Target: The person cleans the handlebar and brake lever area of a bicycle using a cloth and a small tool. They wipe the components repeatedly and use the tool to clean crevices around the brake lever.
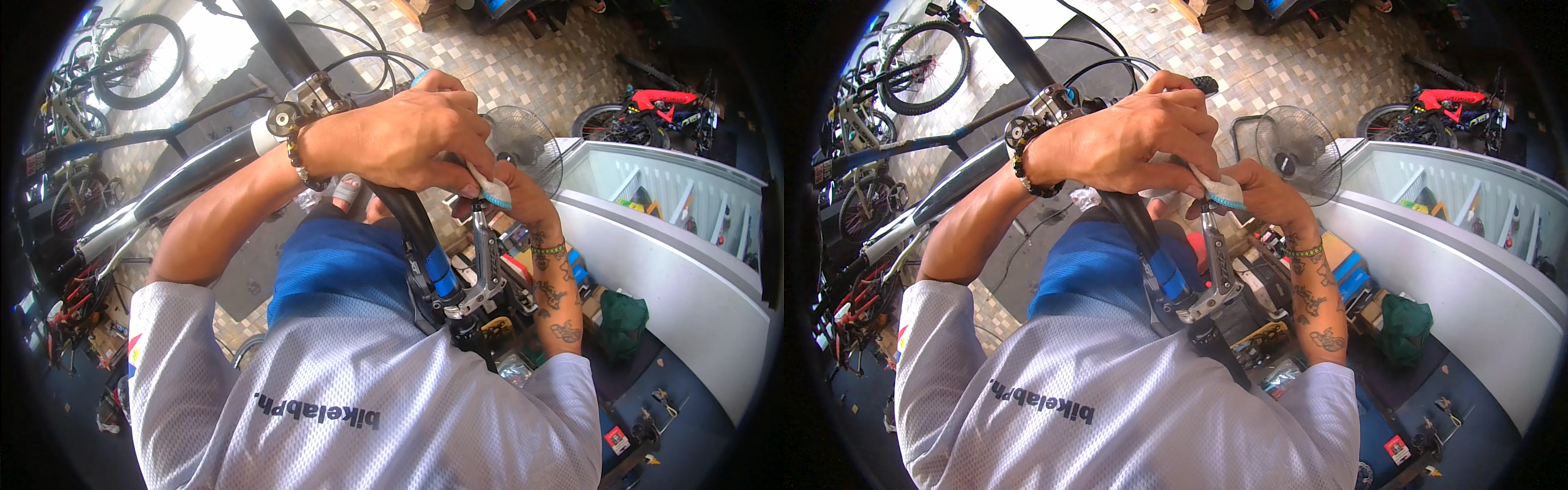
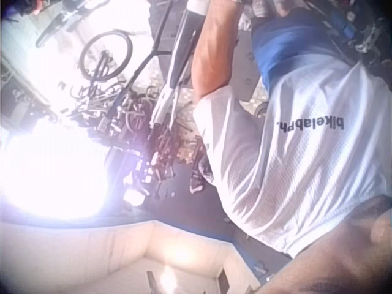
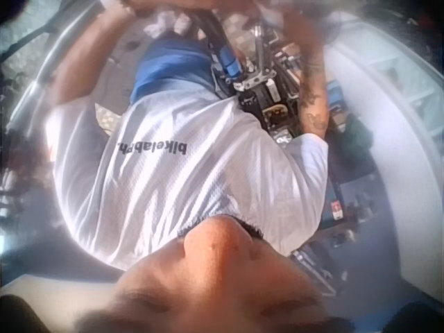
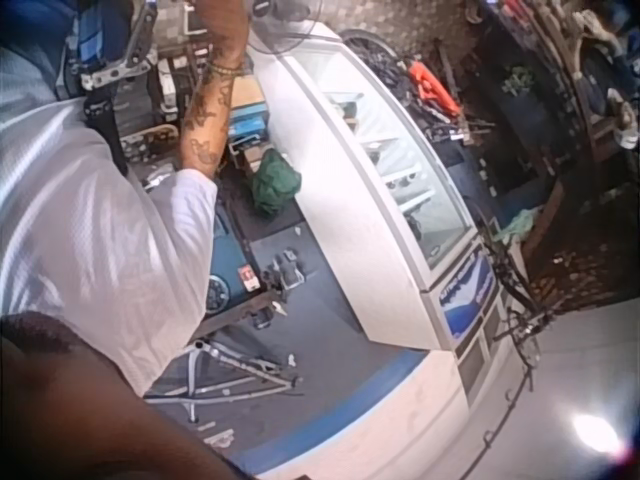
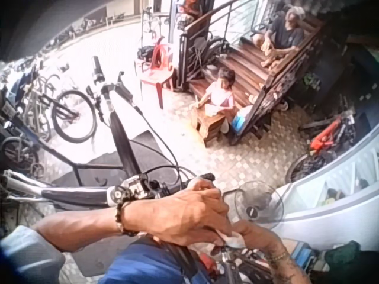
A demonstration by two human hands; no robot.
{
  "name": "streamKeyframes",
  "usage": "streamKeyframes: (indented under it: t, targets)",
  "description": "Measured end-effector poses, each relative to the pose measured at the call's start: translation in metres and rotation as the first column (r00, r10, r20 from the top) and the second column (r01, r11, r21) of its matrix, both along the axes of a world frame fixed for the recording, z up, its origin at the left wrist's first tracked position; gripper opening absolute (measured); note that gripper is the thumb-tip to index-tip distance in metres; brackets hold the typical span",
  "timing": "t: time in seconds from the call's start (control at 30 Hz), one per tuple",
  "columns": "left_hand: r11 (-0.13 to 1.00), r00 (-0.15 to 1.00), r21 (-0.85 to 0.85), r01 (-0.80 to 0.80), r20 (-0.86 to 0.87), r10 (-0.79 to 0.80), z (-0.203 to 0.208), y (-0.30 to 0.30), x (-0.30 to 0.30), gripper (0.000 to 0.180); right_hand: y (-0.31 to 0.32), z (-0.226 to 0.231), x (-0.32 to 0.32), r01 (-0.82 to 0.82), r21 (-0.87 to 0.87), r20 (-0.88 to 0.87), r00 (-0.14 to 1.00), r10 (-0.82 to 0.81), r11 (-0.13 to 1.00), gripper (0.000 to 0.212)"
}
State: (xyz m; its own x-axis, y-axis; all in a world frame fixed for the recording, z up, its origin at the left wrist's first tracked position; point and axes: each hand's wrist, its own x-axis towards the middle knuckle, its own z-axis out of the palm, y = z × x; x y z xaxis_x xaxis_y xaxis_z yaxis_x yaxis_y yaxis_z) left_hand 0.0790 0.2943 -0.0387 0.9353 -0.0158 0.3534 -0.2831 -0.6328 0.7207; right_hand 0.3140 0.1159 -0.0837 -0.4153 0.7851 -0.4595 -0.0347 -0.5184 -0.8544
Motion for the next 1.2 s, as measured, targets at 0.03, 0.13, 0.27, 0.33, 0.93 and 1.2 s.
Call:
streamKeyframes:
  t: [0.03,0.13,0.27,0.33,0.93,1.2]
  targets:
    - [1.0,1.0,-0.002,0.0,0.01,0.0,-0.001,0.0,0.0,0.024,0.0,0.0,-0.001,0.015,-0.022,-0.026,1.0,-0.016,1.0,0.032]
    - [1.0,1.0,-0.006,0.004,0.024,-0.004,-0.003,-0.001,0.001,0.025,0.0,-0.001,0.0,-0.003,0.0,0.028,1.0,0.003,1.0,0.031]
    - [1.0,1.0,-0.004,0.013,0.011,-0.013,0.0,0.0,0.001,0.026,-0.004,-0.013,-0.004,0.054,0.008,0.024,0.998,-0.054,0.998,0.036]
    - [1.0,1.0,-0.006,0.012,0.017,-0.012,-0.001,0.0,0.001,0.026,-0.005,-0.015,-0.01,0.089,0.028,-0.009,0.996,-0.089,0.996,0.042]
    - [0.999,0.998,-0.001,0.053,0.017,-0.053,-0.003,-0.003,0.003,0.022,-0.003,-0.006,-0.001,-0.011,0.08,0.067,0.998,0.005,0.997,0.028]
    - [0.998,0.998,0.016,0.059,0.011,-0.059,0.003,-0.007,0.003,0.02,0.004,0.036,0.013,-0.157,0.068,0.329,0.936,0.127,0.985,0.031]
